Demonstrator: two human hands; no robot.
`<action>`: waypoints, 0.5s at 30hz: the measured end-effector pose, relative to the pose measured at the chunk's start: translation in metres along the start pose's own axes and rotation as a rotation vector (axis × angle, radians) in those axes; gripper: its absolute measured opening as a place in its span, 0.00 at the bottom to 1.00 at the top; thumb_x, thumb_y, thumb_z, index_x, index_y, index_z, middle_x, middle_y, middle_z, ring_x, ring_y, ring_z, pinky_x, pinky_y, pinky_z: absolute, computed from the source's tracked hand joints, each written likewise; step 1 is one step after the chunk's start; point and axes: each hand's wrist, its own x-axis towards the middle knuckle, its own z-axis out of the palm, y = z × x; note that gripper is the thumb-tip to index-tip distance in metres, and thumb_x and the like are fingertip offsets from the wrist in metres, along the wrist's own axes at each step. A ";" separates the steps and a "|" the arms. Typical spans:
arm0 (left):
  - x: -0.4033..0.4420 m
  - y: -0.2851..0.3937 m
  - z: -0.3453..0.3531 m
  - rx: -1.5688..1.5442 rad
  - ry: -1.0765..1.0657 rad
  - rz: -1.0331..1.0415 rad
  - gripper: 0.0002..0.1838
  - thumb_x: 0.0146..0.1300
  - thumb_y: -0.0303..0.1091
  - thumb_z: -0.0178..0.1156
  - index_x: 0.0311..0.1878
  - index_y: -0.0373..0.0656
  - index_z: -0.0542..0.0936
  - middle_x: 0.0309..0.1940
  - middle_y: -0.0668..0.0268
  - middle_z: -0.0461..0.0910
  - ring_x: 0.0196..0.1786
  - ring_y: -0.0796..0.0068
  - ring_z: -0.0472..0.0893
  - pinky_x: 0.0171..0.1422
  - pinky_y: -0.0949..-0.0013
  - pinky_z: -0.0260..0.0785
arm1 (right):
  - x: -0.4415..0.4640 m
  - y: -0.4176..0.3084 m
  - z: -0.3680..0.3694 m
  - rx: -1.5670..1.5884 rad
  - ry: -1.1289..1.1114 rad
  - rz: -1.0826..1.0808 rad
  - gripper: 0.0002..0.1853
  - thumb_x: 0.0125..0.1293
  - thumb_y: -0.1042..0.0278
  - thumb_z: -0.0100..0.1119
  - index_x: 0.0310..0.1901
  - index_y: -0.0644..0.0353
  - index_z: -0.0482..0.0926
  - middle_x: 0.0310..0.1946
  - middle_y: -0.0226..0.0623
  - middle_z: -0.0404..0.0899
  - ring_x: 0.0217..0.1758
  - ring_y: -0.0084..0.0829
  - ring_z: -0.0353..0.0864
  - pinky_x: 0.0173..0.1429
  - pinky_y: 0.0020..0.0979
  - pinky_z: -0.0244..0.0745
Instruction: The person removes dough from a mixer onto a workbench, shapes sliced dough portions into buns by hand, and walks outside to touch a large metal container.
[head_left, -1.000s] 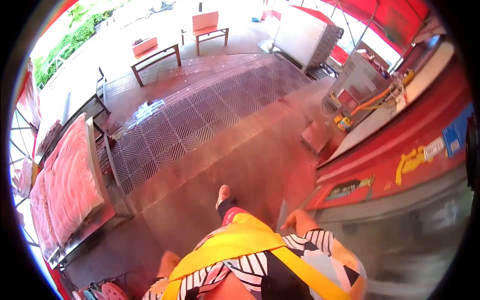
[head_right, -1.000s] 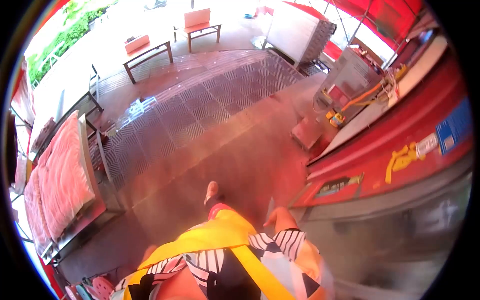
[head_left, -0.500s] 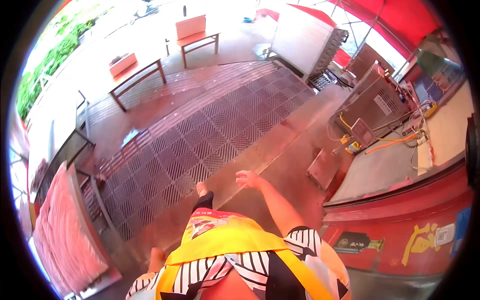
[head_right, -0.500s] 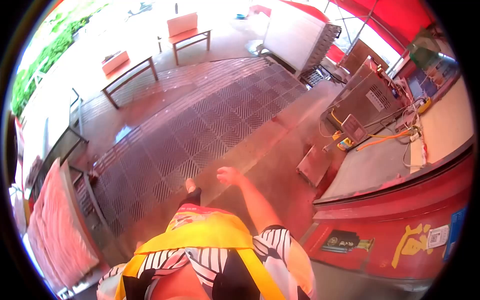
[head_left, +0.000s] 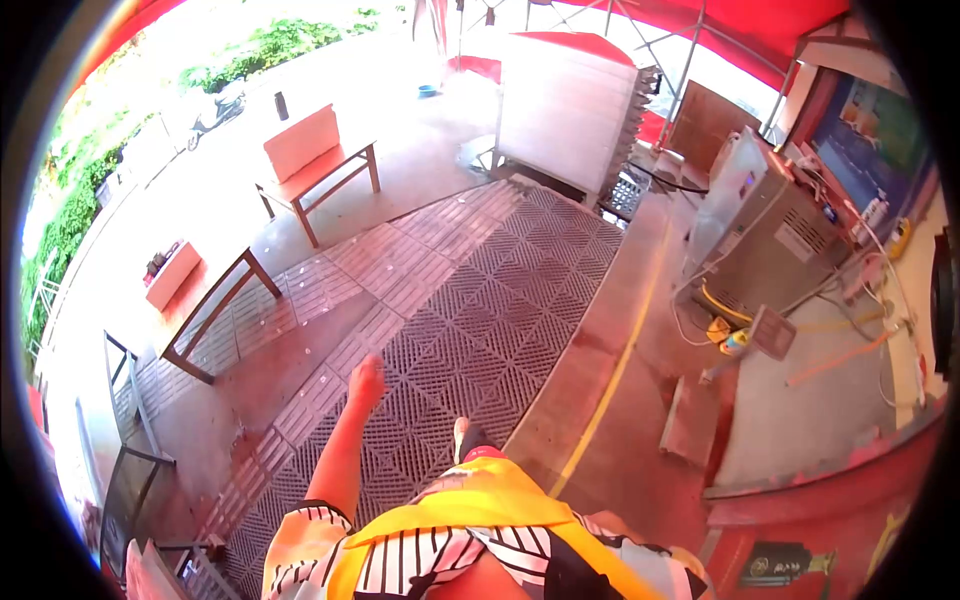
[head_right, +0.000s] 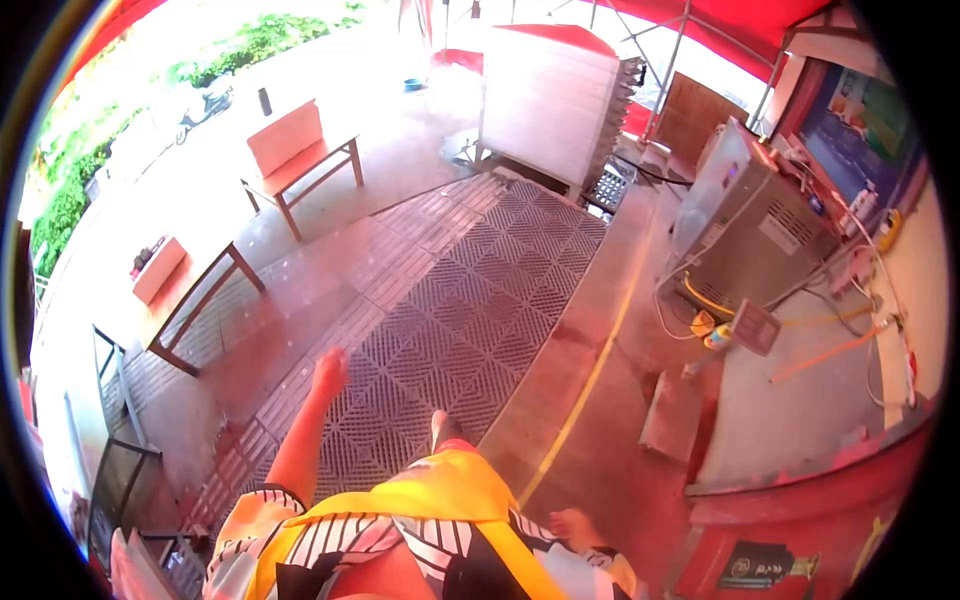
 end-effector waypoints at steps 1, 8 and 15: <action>0.034 0.012 0.000 -0.062 0.025 0.053 0.10 0.55 0.30 0.57 0.40 0.41 0.76 0.28 0.53 0.78 0.30 0.53 0.78 0.33 0.58 0.69 | 0.036 -0.029 -0.002 -0.040 0.019 -0.091 0.09 0.58 0.63 0.60 0.37 0.56 0.79 0.28 0.39 0.79 0.29 0.37 0.80 0.29 0.35 0.72; 0.079 -0.187 0.003 0.430 -0.401 -0.226 0.19 0.58 0.35 0.52 0.52 0.42 0.73 0.42 0.56 0.76 0.45 0.59 0.74 0.50 0.60 0.65 | 0.395 -0.464 0.039 -0.136 -0.050 -0.226 0.11 0.60 0.60 0.57 0.32 0.60 0.75 0.22 0.37 0.75 0.25 0.30 0.74 0.29 0.37 0.70; 0.127 -0.285 -0.029 1.067 -1.025 -0.401 0.15 0.61 0.36 0.48 0.48 0.43 0.77 0.45 0.62 0.78 0.47 0.65 0.76 0.55 0.60 0.66 | 0.505 -0.915 0.131 -0.345 -0.222 -1.081 0.21 0.59 0.62 0.61 0.50 0.65 0.73 0.37 0.40 0.80 0.37 0.28 0.78 0.41 0.29 0.74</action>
